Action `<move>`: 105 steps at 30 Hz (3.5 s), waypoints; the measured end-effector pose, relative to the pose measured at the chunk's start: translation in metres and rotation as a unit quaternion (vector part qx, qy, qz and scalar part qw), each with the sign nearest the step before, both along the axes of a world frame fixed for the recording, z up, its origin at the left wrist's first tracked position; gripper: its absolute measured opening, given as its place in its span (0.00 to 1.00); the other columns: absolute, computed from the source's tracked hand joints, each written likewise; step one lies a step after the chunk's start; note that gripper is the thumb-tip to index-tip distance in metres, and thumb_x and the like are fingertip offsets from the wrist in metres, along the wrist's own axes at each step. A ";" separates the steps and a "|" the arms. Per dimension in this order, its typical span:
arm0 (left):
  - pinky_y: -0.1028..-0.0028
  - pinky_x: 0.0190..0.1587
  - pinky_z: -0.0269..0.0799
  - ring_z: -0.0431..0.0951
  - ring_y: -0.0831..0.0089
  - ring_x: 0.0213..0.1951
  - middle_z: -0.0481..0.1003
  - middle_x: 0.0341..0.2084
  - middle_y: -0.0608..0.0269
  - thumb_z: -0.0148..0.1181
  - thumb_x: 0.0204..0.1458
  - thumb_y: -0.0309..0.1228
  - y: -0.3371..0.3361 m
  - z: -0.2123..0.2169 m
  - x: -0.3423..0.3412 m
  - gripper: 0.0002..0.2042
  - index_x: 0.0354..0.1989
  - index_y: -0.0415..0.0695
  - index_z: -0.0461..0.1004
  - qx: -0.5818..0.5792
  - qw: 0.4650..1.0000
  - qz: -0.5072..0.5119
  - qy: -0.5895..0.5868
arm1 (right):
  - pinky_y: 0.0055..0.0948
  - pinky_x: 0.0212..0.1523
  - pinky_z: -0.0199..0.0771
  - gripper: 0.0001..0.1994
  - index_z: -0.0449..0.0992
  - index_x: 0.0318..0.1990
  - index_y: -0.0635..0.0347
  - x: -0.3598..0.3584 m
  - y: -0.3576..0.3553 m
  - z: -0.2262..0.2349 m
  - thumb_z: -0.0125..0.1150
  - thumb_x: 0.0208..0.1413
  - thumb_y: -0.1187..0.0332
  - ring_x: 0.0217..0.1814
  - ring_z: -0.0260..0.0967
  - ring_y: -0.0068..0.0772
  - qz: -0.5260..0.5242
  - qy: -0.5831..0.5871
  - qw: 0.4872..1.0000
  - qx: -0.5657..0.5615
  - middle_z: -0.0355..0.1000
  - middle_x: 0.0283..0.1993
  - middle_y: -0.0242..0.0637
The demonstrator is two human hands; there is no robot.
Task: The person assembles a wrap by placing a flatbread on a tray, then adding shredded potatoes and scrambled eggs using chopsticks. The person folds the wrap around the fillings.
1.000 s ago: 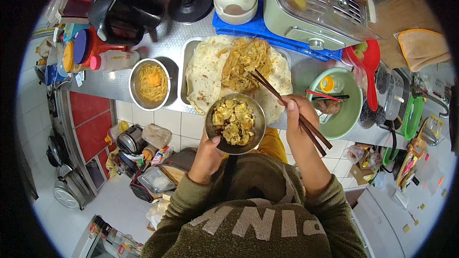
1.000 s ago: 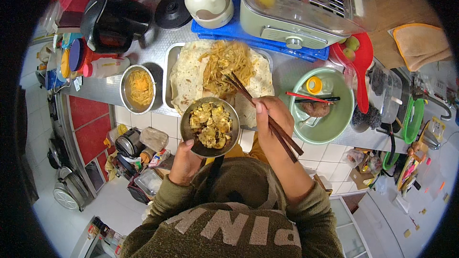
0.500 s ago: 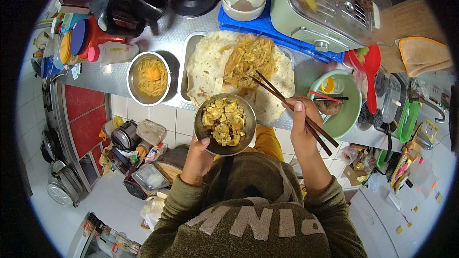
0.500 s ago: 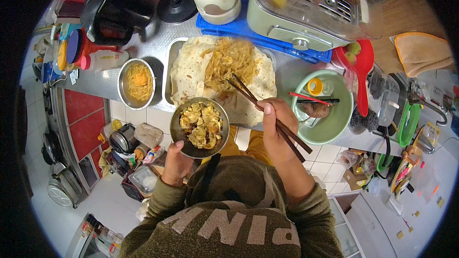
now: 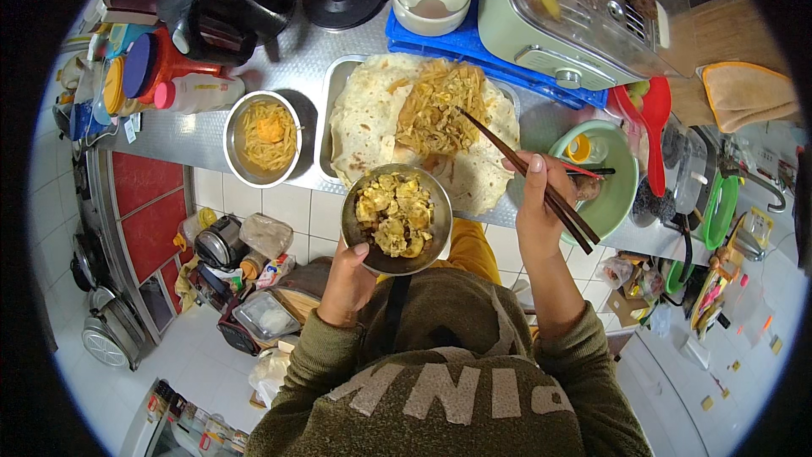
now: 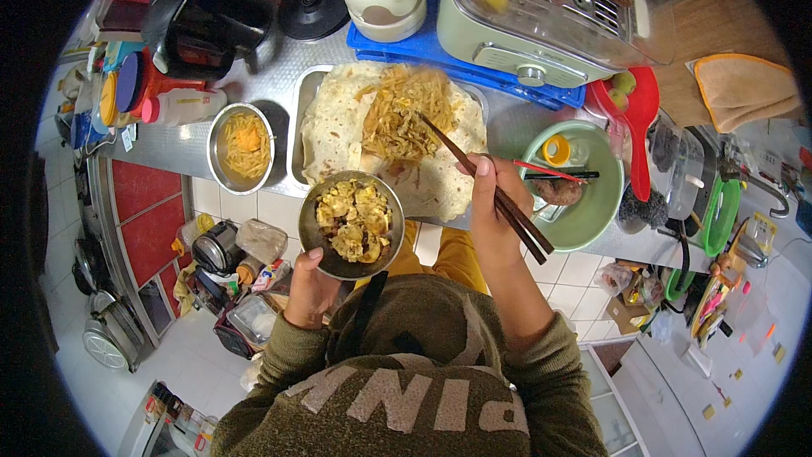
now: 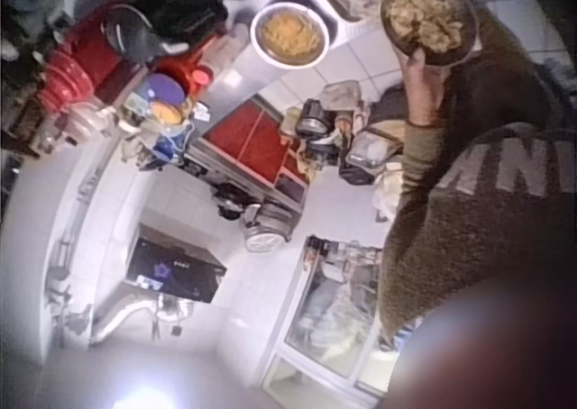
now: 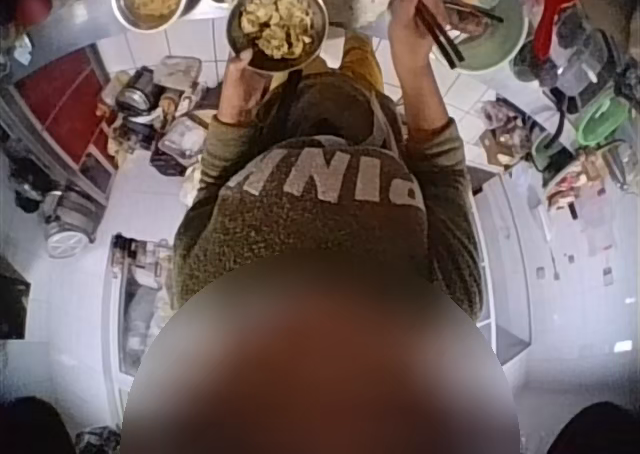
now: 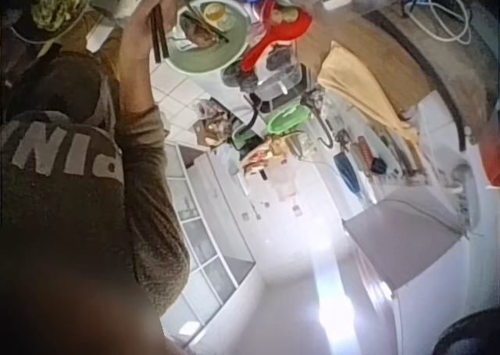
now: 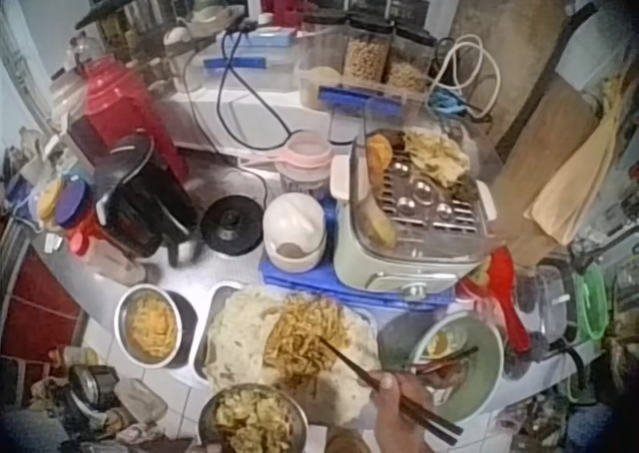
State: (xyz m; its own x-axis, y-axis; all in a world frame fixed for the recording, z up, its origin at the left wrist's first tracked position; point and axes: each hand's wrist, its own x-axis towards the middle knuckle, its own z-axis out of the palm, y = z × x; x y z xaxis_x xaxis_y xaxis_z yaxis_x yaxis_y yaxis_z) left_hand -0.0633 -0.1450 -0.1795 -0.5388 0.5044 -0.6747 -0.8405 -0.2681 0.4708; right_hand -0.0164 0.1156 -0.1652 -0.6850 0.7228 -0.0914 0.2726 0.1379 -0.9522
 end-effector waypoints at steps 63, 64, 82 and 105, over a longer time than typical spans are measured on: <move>0.50 0.64 0.63 0.64 0.57 0.65 0.62 0.65 0.54 0.52 0.53 0.43 -0.044 0.000 -0.020 0.35 0.69 0.43 0.55 0.026 0.996 -0.055 0.066 | 0.33 0.31 0.78 0.20 0.69 0.41 0.68 0.080 -0.042 -0.073 0.50 0.68 0.55 0.28 0.75 0.36 -0.238 0.061 0.898 -0.365 0.74 0.29 0.45; 0.48 0.63 0.64 0.65 0.56 0.65 0.62 0.65 0.54 0.52 0.53 0.43 -0.046 0.002 -0.021 0.35 0.69 0.43 0.55 0.024 0.995 -0.064 0.072 | 0.33 0.31 0.78 0.20 0.69 0.41 0.68 0.085 -0.039 -0.076 0.50 0.68 0.55 0.28 0.75 0.36 -0.253 0.066 0.894 -0.364 0.74 0.29 0.45; 0.41 0.58 0.68 0.66 0.49 0.63 0.63 0.65 0.52 0.52 0.54 0.46 -0.037 0.028 -0.029 0.35 0.69 0.44 0.55 0.058 0.988 -0.111 0.090 | 0.44 0.53 0.67 0.17 0.71 0.46 0.62 0.102 -0.073 -0.079 0.66 0.48 0.70 0.47 0.68 0.48 0.158 -0.065 0.894 0.414 0.70 0.44 0.45; 0.66 0.61 0.68 0.65 0.63 0.64 0.60 0.64 0.54 0.53 0.51 0.28 0.016 0.047 -0.030 0.42 0.74 0.49 0.39 0.055 0.973 -0.162 0.153 | 0.46 0.50 0.75 0.08 0.75 0.39 0.62 0.081 -0.084 0.099 0.61 0.51 0.74 0.42 0.76 0.48 0.200 0.140 0.916 0.319 0.77 0.39 0.44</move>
State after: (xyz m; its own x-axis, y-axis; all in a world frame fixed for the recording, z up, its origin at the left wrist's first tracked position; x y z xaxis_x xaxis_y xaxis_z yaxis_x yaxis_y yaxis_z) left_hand -0.0933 -0.1286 -0.1327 -0.5063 0.7418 -0.4397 -0.7143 -0.0751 0.6958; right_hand 0.0643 0.0320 -0.0662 -0.8391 0.2530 0.4815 -0.1639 0.7266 -0.6672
